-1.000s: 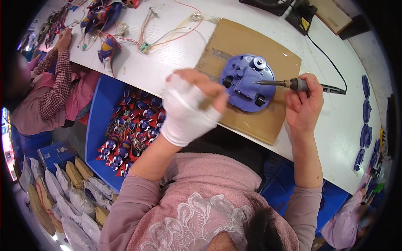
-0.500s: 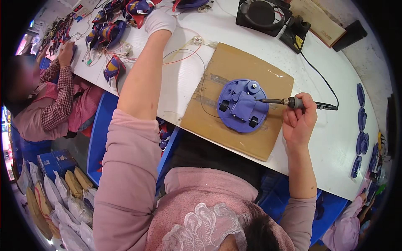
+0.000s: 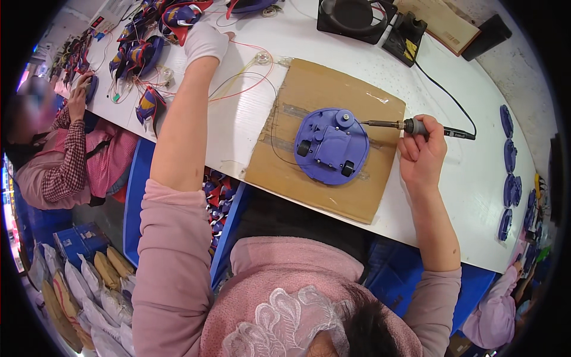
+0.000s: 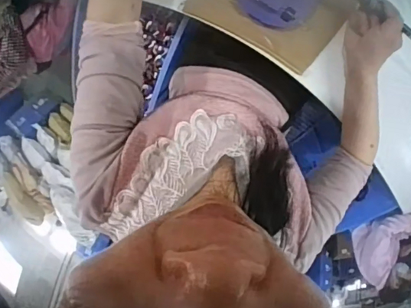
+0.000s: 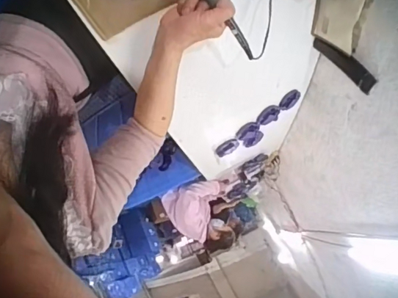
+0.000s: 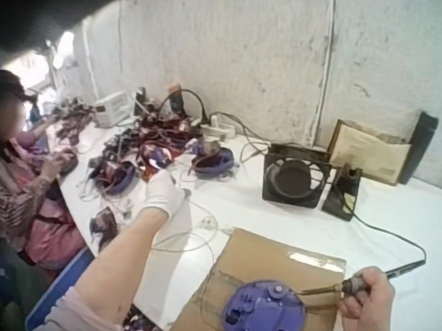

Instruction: Soldering electrical wires to a small motor inside a plastic housing at an assembly workbench.

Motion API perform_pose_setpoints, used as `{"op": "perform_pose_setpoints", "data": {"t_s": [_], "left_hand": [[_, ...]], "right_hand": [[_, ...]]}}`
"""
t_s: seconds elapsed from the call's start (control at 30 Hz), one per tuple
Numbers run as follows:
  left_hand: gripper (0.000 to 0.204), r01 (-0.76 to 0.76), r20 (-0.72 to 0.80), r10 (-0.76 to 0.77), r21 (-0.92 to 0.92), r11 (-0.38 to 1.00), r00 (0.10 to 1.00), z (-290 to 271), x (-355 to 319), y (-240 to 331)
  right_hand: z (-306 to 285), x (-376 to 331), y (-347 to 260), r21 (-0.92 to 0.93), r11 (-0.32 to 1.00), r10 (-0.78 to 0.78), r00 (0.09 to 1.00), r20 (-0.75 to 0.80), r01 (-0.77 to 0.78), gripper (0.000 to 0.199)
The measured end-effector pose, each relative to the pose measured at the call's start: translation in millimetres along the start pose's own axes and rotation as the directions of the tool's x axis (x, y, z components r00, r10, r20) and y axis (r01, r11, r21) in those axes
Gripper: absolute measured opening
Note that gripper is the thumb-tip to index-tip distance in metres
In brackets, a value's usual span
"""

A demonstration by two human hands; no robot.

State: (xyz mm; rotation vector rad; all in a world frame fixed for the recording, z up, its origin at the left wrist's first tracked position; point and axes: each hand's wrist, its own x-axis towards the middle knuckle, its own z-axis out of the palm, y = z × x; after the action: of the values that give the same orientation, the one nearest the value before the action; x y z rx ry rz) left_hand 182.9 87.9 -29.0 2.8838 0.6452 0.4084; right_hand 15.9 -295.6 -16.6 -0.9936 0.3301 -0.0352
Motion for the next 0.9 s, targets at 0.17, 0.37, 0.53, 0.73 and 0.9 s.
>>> {"op": "perform_pose_setpoints", "data": {"t_s": [0.17,0.37,0.53,0.73,0.9], "left_hand": [[0.048,-0.028,0.151,0.041,-0.084,0.996,0.988,-10.7,-7.8,-3.6],[0.039,-0.008,0.163,-0.002,0.066,0.998,0.987,-6.0,11.4,-3.5],[0.032,-0.236,-0.079,0.242,0.078,0.969,0.967,-14.4,-17.8,10.2],[0.013,-0.088,0.015,0.294,-0.938,0.336,0.956,-76.8,-147.4,60.9],[0.015,0.042,0.162,0.356,-0.946,0.322,0.920,-91.7,-210.9,71.9]], "right_hand": [[-6.5,-3.1,4.3,0.034,0.999,0.005,1.000,-0.010,-0.004,0.014],[-2.1,-7.0,2.8,0.045,0.999,0.022,1.000,-0.021,-0.021,0.014],[-4.4,-6.0,4.3,0.036,0.999,0.030,1.000,-0.007,-0.030,0.015],[-7.1,-4.3,7.7,0.028,0.999,0.035,0.999,-0.011,-0.034,0.017],[-5.6,-8.1,10.3,0.010,0.999,0.038,0.999,0.010,-0.039,0.017]]}}
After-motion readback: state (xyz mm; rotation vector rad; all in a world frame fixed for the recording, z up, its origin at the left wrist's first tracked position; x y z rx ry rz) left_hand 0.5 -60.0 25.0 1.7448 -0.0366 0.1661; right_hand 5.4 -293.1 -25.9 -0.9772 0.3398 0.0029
